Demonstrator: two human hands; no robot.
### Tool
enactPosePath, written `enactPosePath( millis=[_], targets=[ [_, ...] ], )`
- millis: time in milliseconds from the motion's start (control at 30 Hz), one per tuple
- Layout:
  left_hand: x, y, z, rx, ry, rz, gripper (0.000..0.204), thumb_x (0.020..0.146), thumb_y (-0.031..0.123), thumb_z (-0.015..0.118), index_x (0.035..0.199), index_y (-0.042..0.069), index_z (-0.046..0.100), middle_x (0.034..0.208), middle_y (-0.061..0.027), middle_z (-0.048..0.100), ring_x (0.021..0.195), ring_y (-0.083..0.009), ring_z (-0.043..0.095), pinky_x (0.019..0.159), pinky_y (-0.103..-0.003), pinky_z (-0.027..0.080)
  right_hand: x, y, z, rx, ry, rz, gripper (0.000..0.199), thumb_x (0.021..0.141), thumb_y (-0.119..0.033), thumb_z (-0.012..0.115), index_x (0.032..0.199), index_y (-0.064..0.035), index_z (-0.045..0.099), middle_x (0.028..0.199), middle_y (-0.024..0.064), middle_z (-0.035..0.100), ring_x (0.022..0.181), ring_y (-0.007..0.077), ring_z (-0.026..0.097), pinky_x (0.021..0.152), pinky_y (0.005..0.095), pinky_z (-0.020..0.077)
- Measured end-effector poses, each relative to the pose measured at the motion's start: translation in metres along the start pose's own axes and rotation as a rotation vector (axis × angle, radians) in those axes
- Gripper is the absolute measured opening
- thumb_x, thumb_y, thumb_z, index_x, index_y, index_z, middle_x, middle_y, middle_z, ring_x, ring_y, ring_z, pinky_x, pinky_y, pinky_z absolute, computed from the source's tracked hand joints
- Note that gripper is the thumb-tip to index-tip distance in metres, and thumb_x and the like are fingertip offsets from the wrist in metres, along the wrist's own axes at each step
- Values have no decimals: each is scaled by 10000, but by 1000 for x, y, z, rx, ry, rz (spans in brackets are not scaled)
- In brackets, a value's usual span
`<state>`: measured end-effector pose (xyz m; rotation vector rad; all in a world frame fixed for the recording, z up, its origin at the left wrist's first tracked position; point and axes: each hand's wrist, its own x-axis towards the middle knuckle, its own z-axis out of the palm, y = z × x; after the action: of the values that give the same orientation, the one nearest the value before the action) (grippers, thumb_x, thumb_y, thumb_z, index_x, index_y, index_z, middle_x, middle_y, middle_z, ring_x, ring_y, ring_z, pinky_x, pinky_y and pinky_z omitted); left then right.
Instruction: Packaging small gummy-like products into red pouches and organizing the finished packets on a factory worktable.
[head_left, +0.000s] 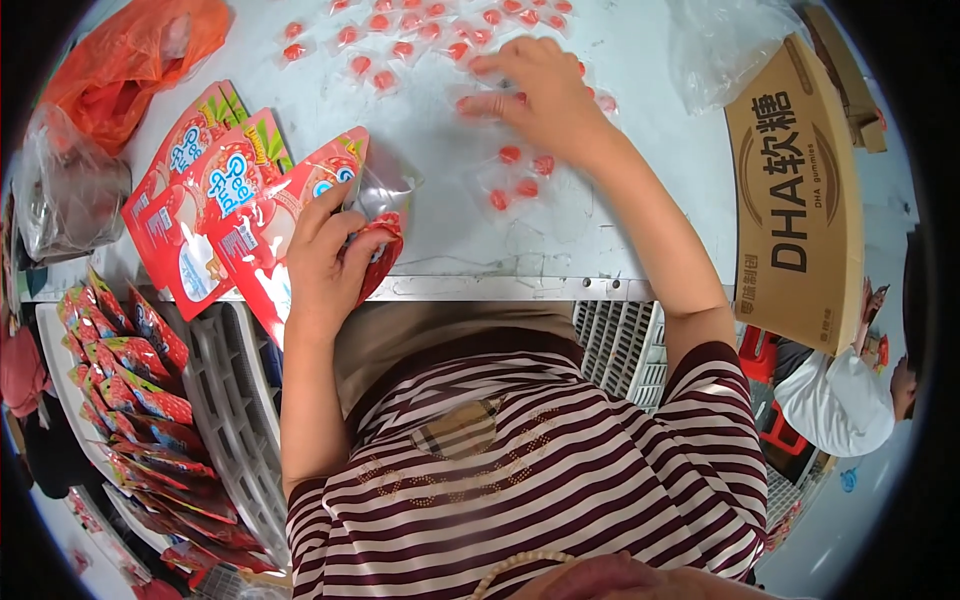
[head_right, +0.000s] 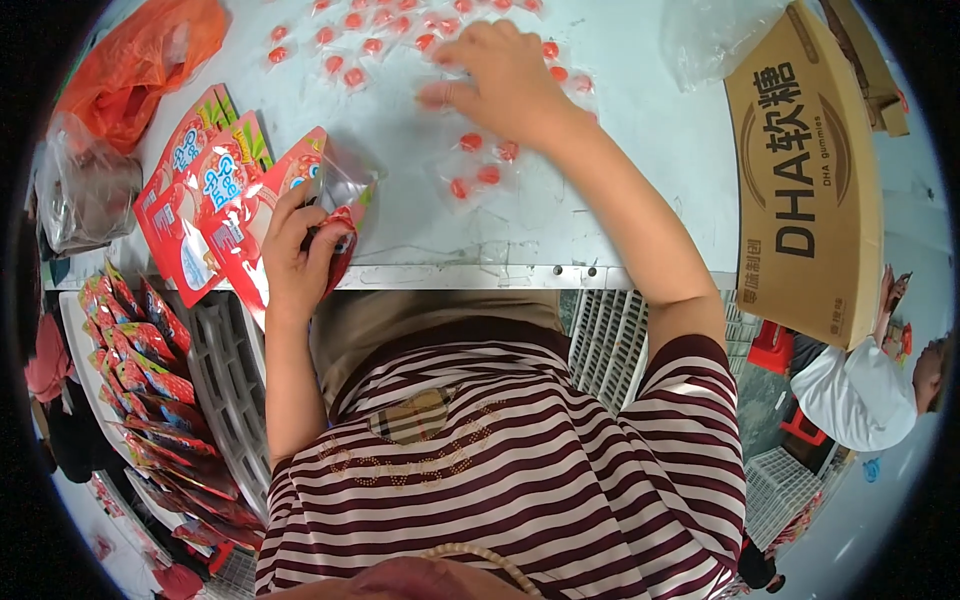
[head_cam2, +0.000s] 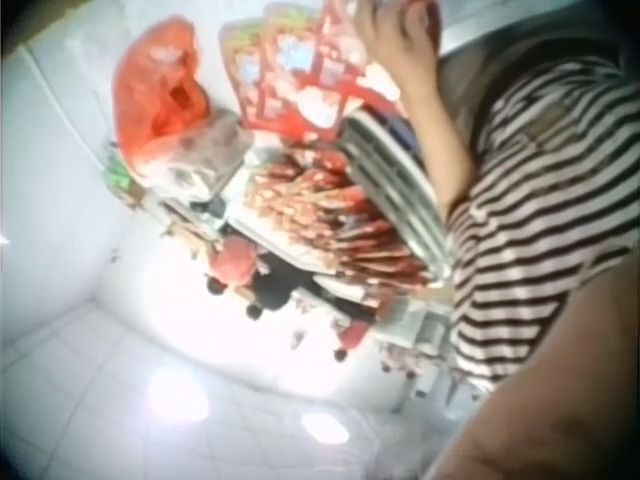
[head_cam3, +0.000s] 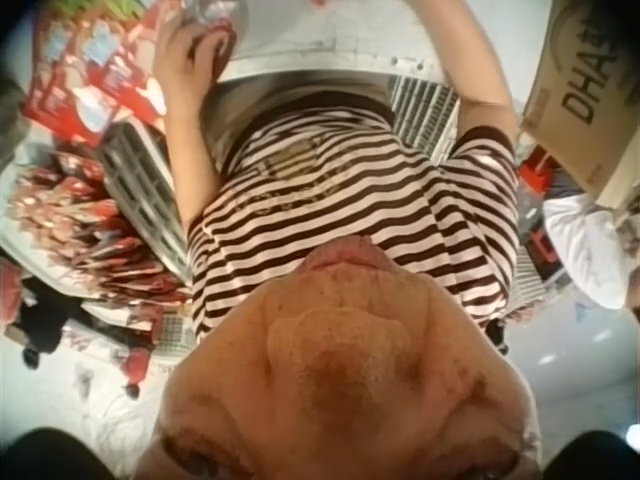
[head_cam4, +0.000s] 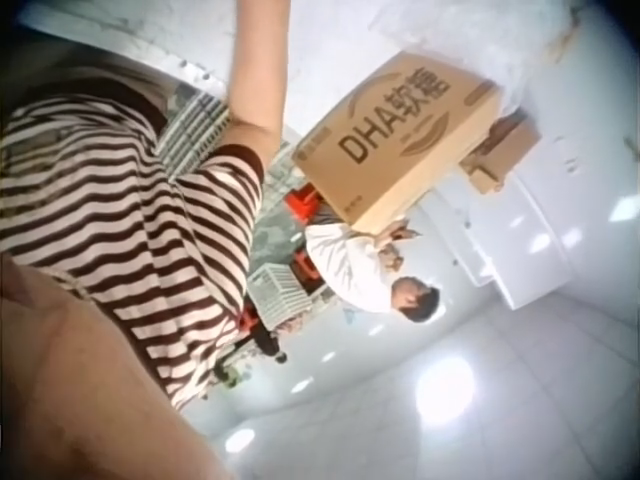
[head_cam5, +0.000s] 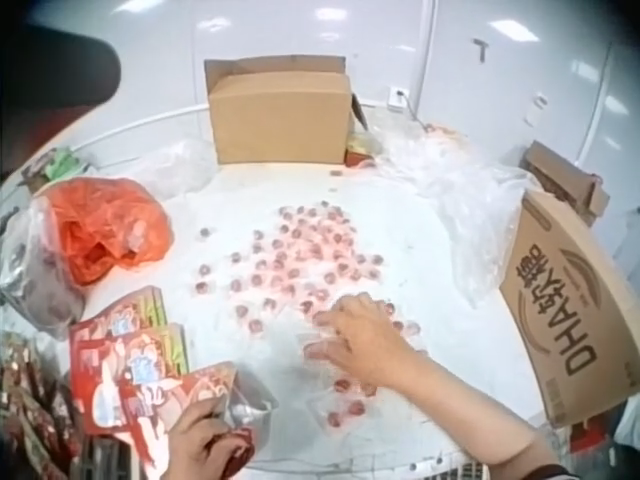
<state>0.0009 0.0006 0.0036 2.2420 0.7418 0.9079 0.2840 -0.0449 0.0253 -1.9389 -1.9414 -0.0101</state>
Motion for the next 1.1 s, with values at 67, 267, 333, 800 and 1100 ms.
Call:
enactPosePath(
  millis=[67, 267, 333, 800, 1100],
  targets=[
    [0, 1, -1, 14, -2, 8, 230, 660, 68, 746, 810, 11, 581, 1097, -157, 584, 915, -296, 578, 766, -341, 470, 15, 4, -1, 42, 217, 62, 430, 769, -350, 655, 1111, -96, 598, 1014, 94, 567, 1007, 273, 479, 890, 391, 354],
    [0, -1, 3, 13, -6, 12, 227, 664, 65, 745, 811, 10, 582, 1104, -152, 584, 916, -287, 579, 763, -337, 472, 31, 30, 30, -194, 326, 13, 469, 773, -377, 647, 1082, -29, 588, 1009, 108, 569, 998, 280, 485, 872, 410, 375],
    [-1, 0, 1, 16, -2, 2, 226, 663, 65, 745, 810, 10, 582, 1106, -152, 584, 915, -286, 579, 765, -336, 472, 34, 19, 16, -100, 170, 130, 449, 776, -376, 644, 1062, -34, 590, 1002, 97, 572, 991, 266, 487, 869, 404, 371],
    [0, 1, 1, 10, -3, -18, 216, 665, 69, 743, 810, 14, 592, 1101, -149, 585, 914, -287, 579, 766, -338, 473, -13, -2, -8, 61, -100, 217, 360, 786, -356, 633, 1049, -113, 597, 1083, 57, 551, 1013, 233, 477, 902, 383, 329],
    [2, 5, -1, -7, -68, -40, 222, 720, 51, 694, 929, 18, 627, 1156, -188, 554, 1078, -300, 542, 888, -339, 430, -35, -31, -19, -75, -260, -58, 616, 708, -436, 676, 1251, -202, 506, 1343, 87, 407, 1232, 301, 340, 1008, 458, 255]
  ],
)
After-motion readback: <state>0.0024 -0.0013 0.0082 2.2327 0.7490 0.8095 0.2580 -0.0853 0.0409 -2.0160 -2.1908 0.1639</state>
